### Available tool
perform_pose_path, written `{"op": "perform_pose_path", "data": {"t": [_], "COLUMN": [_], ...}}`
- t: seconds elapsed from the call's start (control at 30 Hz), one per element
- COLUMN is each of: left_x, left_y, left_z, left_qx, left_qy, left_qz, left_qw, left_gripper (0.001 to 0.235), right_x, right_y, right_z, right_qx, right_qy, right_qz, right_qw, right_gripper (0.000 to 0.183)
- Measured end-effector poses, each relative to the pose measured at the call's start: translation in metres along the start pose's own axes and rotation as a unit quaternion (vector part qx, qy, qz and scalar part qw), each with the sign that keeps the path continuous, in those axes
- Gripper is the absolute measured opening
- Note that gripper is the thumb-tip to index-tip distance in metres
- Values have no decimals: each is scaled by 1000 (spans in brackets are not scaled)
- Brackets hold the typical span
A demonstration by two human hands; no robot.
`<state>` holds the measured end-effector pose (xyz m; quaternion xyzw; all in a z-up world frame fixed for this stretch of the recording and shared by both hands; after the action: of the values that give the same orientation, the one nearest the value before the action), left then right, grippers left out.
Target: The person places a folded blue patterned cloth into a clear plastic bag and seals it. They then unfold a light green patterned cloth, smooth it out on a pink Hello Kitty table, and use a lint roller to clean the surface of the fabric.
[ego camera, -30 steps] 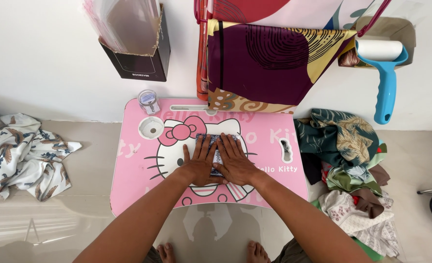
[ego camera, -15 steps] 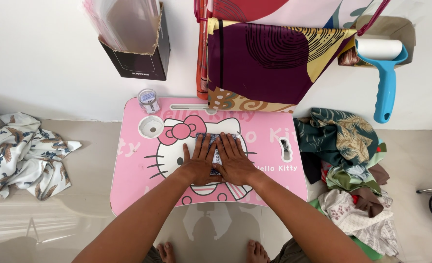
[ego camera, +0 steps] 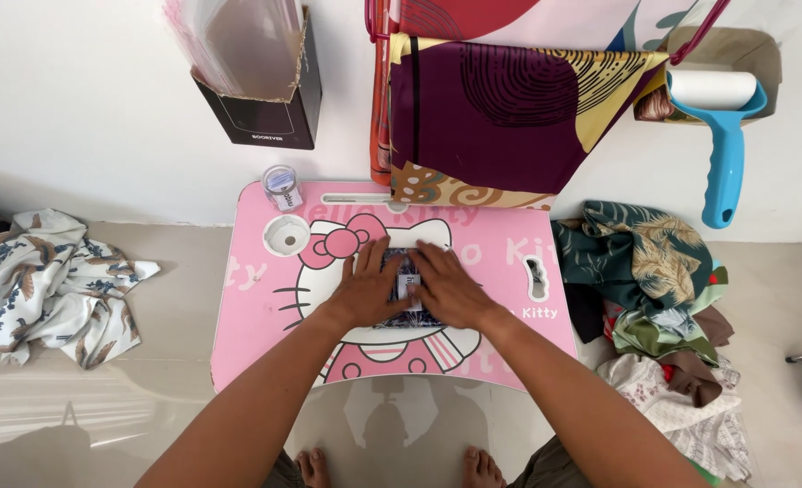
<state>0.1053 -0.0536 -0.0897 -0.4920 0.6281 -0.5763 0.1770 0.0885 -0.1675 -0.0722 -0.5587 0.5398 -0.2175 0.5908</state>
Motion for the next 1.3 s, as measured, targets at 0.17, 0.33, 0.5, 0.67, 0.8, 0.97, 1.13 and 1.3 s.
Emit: {"op": "perform_pose_path", "data": {"t": [0.17, 0.33, 0.5, 0.67, 0.8, 0.97, 1.13, 1.3], "left_x": [-22, -37, -35, 5, 22, 11, -15, -23], "left_y": [-3, -2, -21, -96, -123, -102, -77, -67], "left_z": [13, 29, 23, -31, -63, -64, -51, -46], "left_qx": [25, 44, 112, 248, 325, 265, 205, 163], "left_qy": [-51, -66, -34, 77, 152, 116, 43, 8], "left_qz": [-62, -125, -184, -262, -265, -279, -341, -390], "left_qw": [996, 989, 976, 930, 895, 916, 917, 906], "left_gripper": [75, 90, 72, 52, 48, 39, 35, 34], "right_x": [32, 49, 55, 33, 19, 34, 55, 57], "right_y": [-13, -14, -19, -65, -93, -73, -52, -35], "right_z": [3, 10, 14, -5, -23, -24, -21, -22], "right_qx": [62, 66, 101, 171, 234, 212, 179, 133], "right_qy": [40, 64, 52, 33, -15, -6, 14, 38], "right_qz": [67, 106, 165, 253, 273, 283, 309, 334], "right_qw": [995, 990, 980, 952, 933, 935, 934, 932], "right_gripper": [70, 79, 57, 39, 35, 34, 32, 34]}}
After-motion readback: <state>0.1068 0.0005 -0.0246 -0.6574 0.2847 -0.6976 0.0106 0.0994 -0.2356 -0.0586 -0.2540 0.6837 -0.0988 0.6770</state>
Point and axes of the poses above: each hand's wrist, its own z-axis towards the middle knuckle, its own y-axis out of the palm, x = y × z, the point moved 9 cm from there along z, towards the middle knuckle, and after that the axes turned 3 degrees about -z, right-handed, at the moved point
